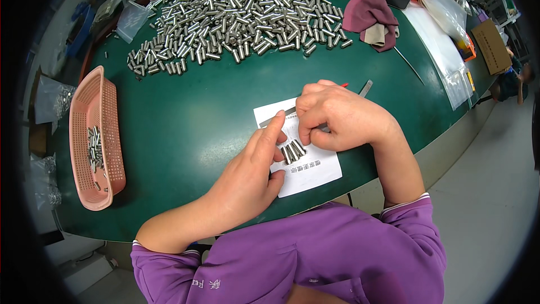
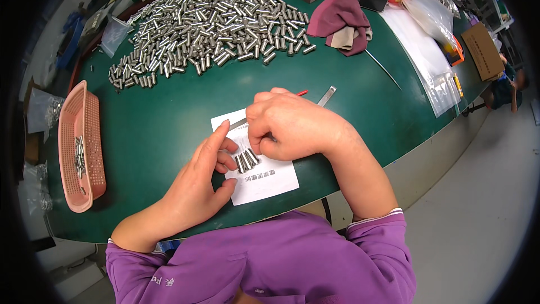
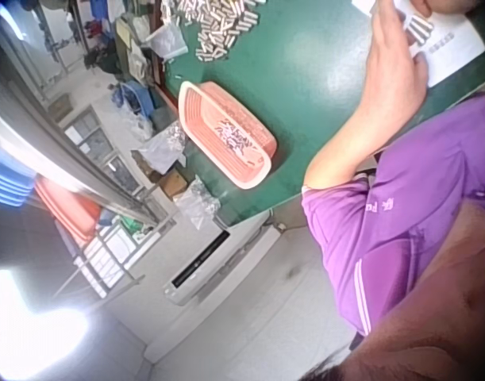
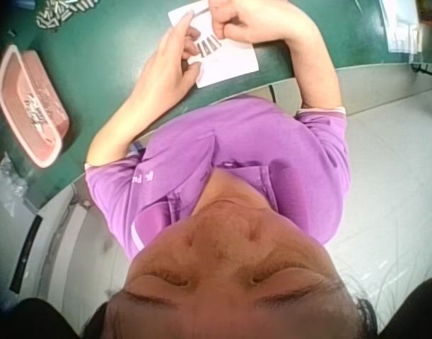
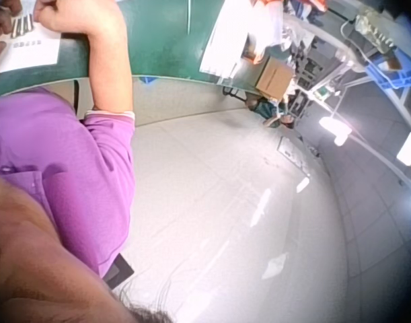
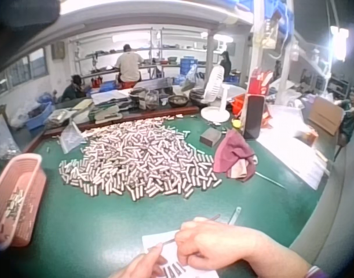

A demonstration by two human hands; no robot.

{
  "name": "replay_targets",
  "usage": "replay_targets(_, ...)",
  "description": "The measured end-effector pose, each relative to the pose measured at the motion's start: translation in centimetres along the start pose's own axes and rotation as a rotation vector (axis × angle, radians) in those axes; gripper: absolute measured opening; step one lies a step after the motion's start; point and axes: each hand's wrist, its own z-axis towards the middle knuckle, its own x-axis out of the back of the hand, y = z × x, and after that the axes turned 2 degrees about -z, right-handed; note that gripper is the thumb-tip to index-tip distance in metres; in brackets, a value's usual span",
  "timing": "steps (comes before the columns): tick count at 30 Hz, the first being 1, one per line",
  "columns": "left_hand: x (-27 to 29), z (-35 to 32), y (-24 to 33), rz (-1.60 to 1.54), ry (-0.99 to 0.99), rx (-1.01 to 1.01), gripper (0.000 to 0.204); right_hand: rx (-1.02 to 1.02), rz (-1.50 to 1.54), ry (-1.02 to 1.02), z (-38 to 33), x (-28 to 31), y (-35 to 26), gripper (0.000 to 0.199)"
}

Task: The person picks up small cylindrical metal parts from a pile on a green table and uses a metal ruler to measure their length. The person places the measured parts onto a white paper sheet, aligning them in a row. The process is repeated for several parts throughout the clip.

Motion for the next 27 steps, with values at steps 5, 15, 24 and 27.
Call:
replay_targets(5,-0.08,-0.04,-0.01,-0.001,-0.01,-0.015,0.08,-0.011,-0.007,0.012,-0.08,0.05,0.05,0.011)
replay_targets(15,-0.22,-0.01,-0.22,-0.012,-0.004,-0.032,0.082,-0.051,-0.02,0.011,-0.16,0.26,0.06,0.012)
replay_targets(24,-0.13,-0.04,-0.08,-0.005,0.03,-0.017,0.083,-0.051,-0.007,0.012,-0.1,0.27,0.07,0.012)
replay_targets(27,-0.05,-0.02,-0.26,-0.008,0.053,-0.006,0.082,-0.035,0.0,0.015,-0.09,0.14,0.12,0.011)
